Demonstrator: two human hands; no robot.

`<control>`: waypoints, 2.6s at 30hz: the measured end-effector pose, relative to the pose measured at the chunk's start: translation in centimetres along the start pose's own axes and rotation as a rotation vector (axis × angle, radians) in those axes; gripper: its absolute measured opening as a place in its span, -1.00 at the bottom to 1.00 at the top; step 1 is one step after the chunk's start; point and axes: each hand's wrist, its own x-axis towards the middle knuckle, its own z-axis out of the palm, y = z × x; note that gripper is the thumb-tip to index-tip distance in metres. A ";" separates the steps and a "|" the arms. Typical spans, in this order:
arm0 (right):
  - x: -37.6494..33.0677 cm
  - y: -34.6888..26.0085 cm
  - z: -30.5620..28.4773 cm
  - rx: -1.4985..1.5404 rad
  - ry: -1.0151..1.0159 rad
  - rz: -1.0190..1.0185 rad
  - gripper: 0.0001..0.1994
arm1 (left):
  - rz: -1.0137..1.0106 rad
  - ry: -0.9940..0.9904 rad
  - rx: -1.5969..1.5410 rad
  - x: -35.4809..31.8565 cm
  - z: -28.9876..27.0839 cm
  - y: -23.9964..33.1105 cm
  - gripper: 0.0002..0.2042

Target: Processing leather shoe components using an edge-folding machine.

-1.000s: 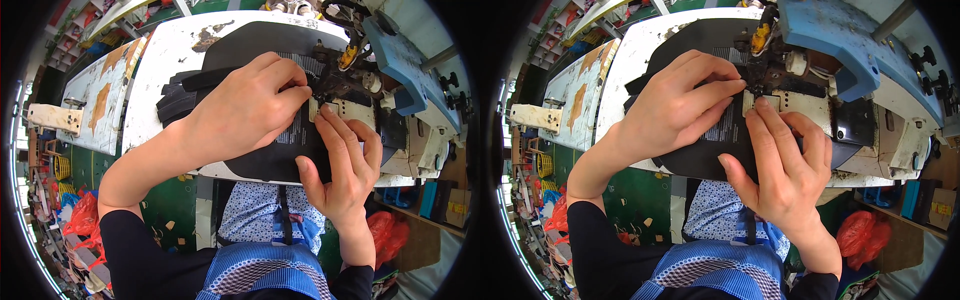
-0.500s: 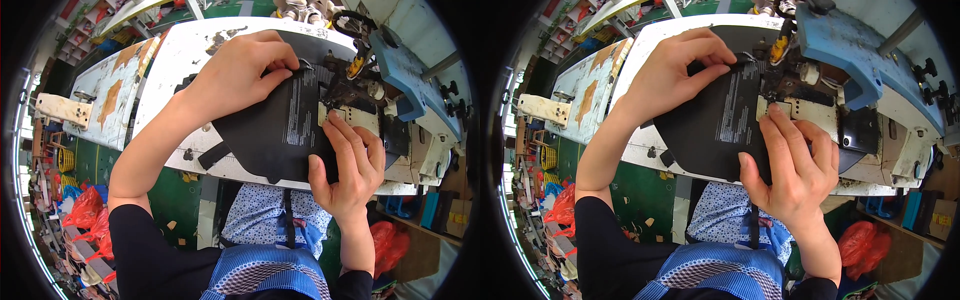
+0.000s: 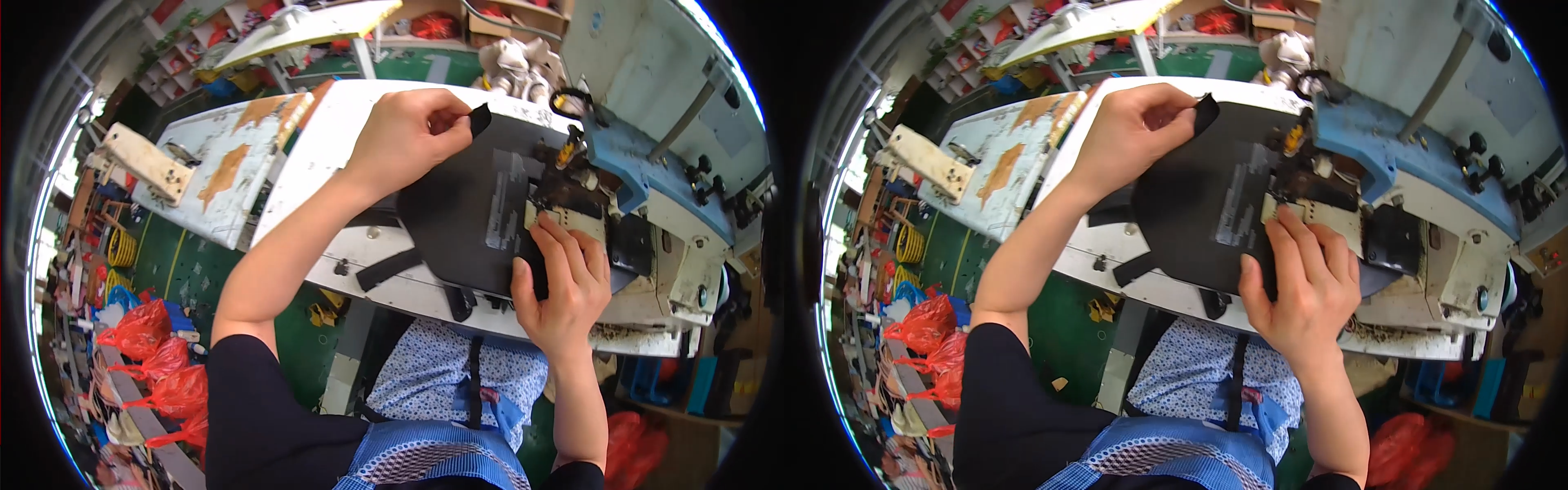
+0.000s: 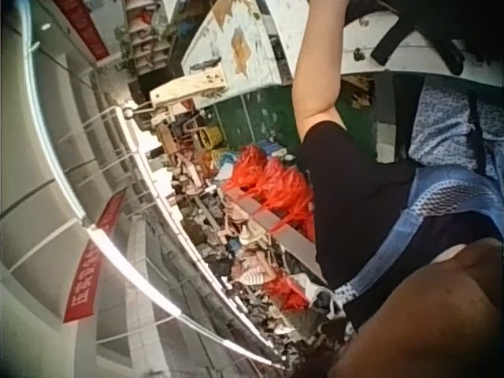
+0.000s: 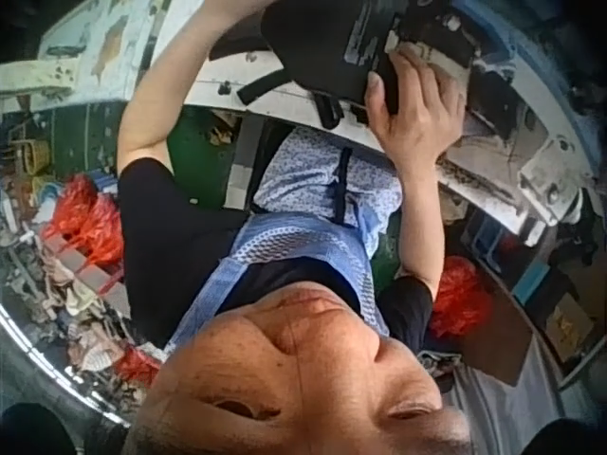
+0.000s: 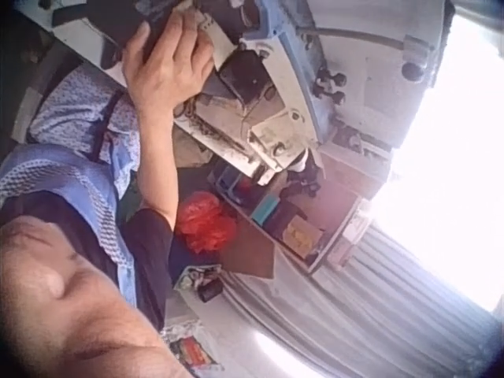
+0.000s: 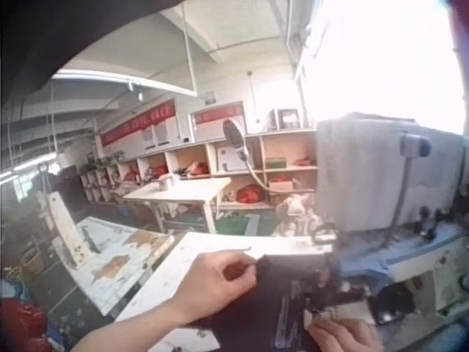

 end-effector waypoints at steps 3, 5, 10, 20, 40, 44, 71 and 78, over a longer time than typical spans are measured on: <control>-0.1 -0.3 -0.2 0.015 0.038 0.001 -0.69 | -0.253 0.002 -0.486 -2.7 -3.5 1.8 -0.87; -0.2 -0.7 -0.2 0.070 0.076 0.001 -0.73 | -0.284 0.017 -0.482 -4.9 -4.7 2.8 -0.88; -0.5 -3.9 -1.3 0.641 0.051 0.046 -0.73 | -0.375 0.052 -0.556 -9.3 -6.3 5.6 -0.85; -5.7 -8.9 0.0 1.676 -0.589 0.754 -0.75 | -0.521 -0.070 -0.770 -16.2 -2.7 5.8 -0.87; -11.6 -7.3 -0.1 0.960 -0.182 0.659 -0.83 | -0.628 -0.143 -1.017 -24.9 5.5 6.5 -0.71; -10.6 -5.9 0.2 1.167 -0.252 0.783 -0.80 | -0.663 -0.268 -0.974 -24.6 5.4 7.2 -0.72; -10.5 -3.0 -1.0 1.216 -0.827 0.606 -0.86 | -0.843 -0.555 -0.862 -24.3 5.2 7.3 -0.84; -9.6 -2.9 -1.2 0.927 -0.772 0.252 -0.85 | -0.721 -0.602 -0.667 -24.6 5.4 7.3 -0.81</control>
